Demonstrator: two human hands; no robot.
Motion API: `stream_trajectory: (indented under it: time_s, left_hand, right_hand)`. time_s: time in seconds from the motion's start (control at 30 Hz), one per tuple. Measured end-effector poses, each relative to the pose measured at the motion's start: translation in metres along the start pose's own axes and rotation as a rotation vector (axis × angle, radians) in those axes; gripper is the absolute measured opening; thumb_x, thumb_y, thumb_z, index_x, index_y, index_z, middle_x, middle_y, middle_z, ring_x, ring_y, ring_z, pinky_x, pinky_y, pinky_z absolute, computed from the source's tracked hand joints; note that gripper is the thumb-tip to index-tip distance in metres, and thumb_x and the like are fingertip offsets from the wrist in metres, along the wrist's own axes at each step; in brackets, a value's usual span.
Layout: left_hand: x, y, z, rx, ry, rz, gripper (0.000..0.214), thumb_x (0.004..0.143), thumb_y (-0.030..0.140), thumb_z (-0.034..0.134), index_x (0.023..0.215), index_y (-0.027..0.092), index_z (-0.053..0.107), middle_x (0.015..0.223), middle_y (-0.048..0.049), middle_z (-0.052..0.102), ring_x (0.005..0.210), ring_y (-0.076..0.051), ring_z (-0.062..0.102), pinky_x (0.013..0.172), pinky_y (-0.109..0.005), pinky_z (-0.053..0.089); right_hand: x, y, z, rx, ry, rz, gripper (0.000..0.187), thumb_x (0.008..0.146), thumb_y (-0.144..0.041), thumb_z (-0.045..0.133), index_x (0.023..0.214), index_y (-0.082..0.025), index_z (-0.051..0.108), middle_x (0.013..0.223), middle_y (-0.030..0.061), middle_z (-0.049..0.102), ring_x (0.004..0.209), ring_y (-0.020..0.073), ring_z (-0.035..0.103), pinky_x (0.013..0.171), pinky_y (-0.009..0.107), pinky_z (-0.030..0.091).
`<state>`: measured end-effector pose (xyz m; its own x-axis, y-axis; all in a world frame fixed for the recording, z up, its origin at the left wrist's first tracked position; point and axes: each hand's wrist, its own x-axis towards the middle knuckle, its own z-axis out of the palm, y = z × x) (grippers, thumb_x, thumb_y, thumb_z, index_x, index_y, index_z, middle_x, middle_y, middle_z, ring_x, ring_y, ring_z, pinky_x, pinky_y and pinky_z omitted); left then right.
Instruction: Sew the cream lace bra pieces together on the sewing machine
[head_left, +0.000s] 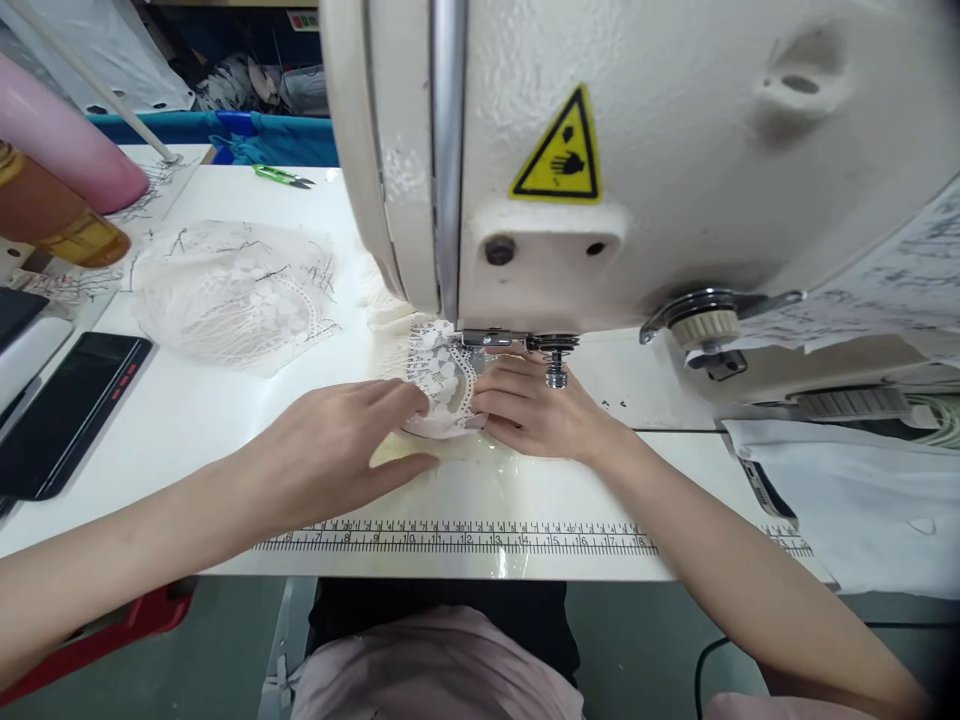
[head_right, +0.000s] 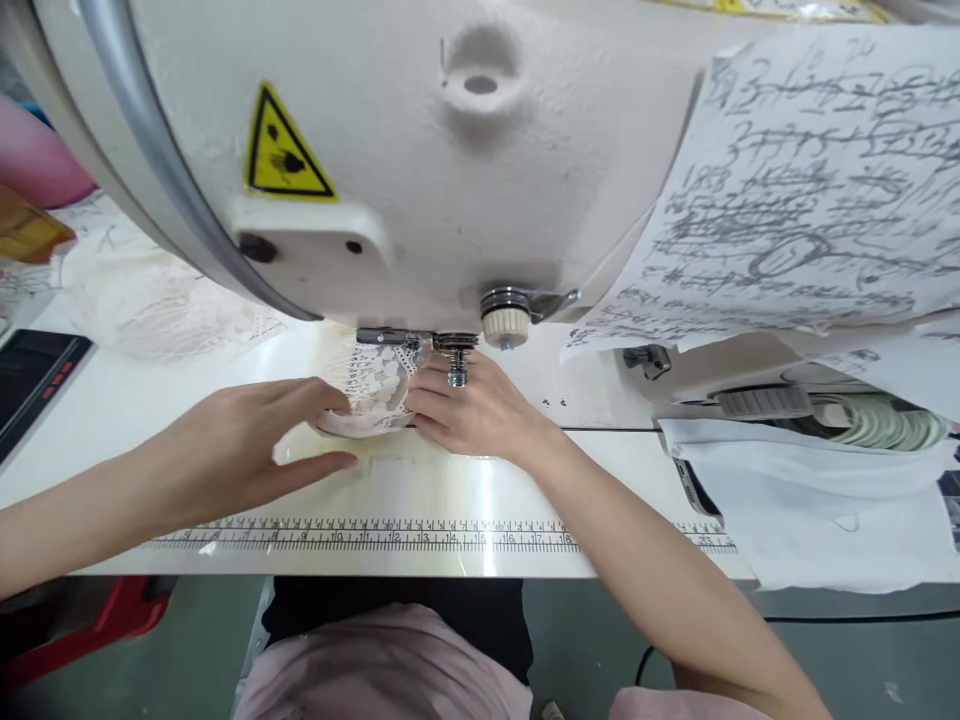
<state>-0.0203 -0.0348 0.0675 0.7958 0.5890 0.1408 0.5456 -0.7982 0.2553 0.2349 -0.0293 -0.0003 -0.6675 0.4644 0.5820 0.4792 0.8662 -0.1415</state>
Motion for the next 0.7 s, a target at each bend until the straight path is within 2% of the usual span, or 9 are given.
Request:
stream_trajectory:
  time_s: [0.1,0.17,0.23,0.3,0.4,0.5,0.57,0.63,0.7]
  left_hand:
    - [0.018,-0.007,0.016,0.11,0.0,0.165,0.01,0.09,0.017,0.052,0.095,0.016,0.06,0.08,-0.0029,0.063,0.069,-0.017,0.06,0.058,-0.029,0.046]
    - [0.025,-0.01,0.03,0.193,0.114,0.258,0.019,0.085,0.003,0.047,0.086,0.016,0.061,0.072,-0.0013,0.059,0.062,-0.016,0.055,0.057,-0.029,0.043]
    - [0.026,-0.011,0.04,0.254,0.235,0.325,0.024,0.083,-0.002,0.045,0.081,0.015,0.061,0.067,-0.0005,0.057,0.058,-0.015,0.051,0.054,-0.029,0.04]
    - [0.025,-0.011,0.044,0.279,0.305,0.347,0.024,0.084,-0.003,0.046,0.08,0.015,0.062,0.065,-0.0005,0.057,0.057,-0.015,0.049,0.052,-0.029,0.037]
    - [0.023,-0.01,0.046,0.288,0.342,0.334,0.02,0.086,-0.001,0.052,0.081,0.014,0.063,0.065,-0.0002,0.057,0.057,-0.014,0.047,0.051,-0.029,0.035]
    - [0.023,-0.009,0.046,0.307,0.35,0.334,0.015,0.086,0.003,0.058,0.079,0.014,0.064,0.061,0.0014,0.055,0.054,-0.014,0.045,0.049,-0.03,0.033]
    - [0.023,-0.009,0.047,0.35,0.36,0.348,0.013,0.086,0.005,0.061,0.078,0.015,0.065,0.059,0.0023,0.055,0.052,-0.013,0.046,0.049,-0.031,0.033]
    - [0.023,-0.01,0.047,0.389,0.395,0.361,0.012,0.085,0.006,0.061,0.08,0.015,0.066,0.065,0.0014,0.063,0.057,-0.015,0.055,0.053,-0.032,0.04]
    - [0.021,-0.012,0.048,0.373,0.414,0.376,0.012,0.087,0.007,0.058,0.086,0.015,0.067,0.082,-0.0026,0.072,0.075,-0.019,0.066,0.067,-0.037,0.05]
  right_hand:
    - [0.0,0.0,-0.004,-0.084,0.057,-0.044,0.009,0.086,-0.012,0.056,0.088,-0.02,0.06,0.091,-0.0019,0.069,0.088,0.0134,0.06,0.08,0.031,0.048]
    - [0.0,0.0,-0.006,-0.116,0.048,-0.039,0.01,0.087,-0.013,0.055,0.089,-0.021,0.059,0.093,-0.003,0.07,0.089,0.0131,0.06,0.078,0.03,0.048]
    - [0.002,0.0,-0.007,-0.117,0.019,-0.016,0.009,0.089,-0.014,0.054,0.092,-0.021,0.059,0.095,-0.0023,0.069,0.09,0.0132,0.06,0.077,0.03,0.048]
    - [0.003,0.0,-0.006,-0.095,-0.027,0.007,0.008,0.092,-0.018,0.053,0.097,-0.019,0.059,0.098,0.0004,0.069,0.093,0.0143,0.061,0.081,0.032,0.049]
    - [0.005,-0.002,-0.005,-0.088,-0.094,0.003,0.008,0.095,-0.022,0.053,0.098,-0.018,0.058,0.104,0.0026,0.068,0.096,0.0155,0.061,0.083,0.034,0.051]
    - [0.004,-0.003,-0.004,-0.114,-0.132,-0.021,0.012,0.094,-0.012,0.051,0.09,-0.02,0.058,0.099,-0.0016,0.069,0.092,0.0118,0.062,0.085,0.032,0.052]
    - [0.003,-0.004,-0.004,-0.091,-0.126,-0.027,0.015,0.093,-0.009,0.051,0.087,-0.021,0.058,0.093,-0.0044,0.07,0.09,0.0096,0.063,0.094,0.033,0.052]
    - [0.0,-0.003,-0.003,-0.041,-0.094,-0.026,0.012,0.093,-0.012,0.054,0.089,-0.021,0.06,0.09,-0.0054,0.07,0.088,0.0087,0.064,0.103,0.035,0.05]
    - [-0.003,-0.002,-0.002,-0.019,-0.086,-0.013,0.009,0.094,-0.015,0.055,0.094,-0.022,0.061,0.09,-0.0046,0.07,0.088,0.0088,0.065,0.103,0.035,0.051]
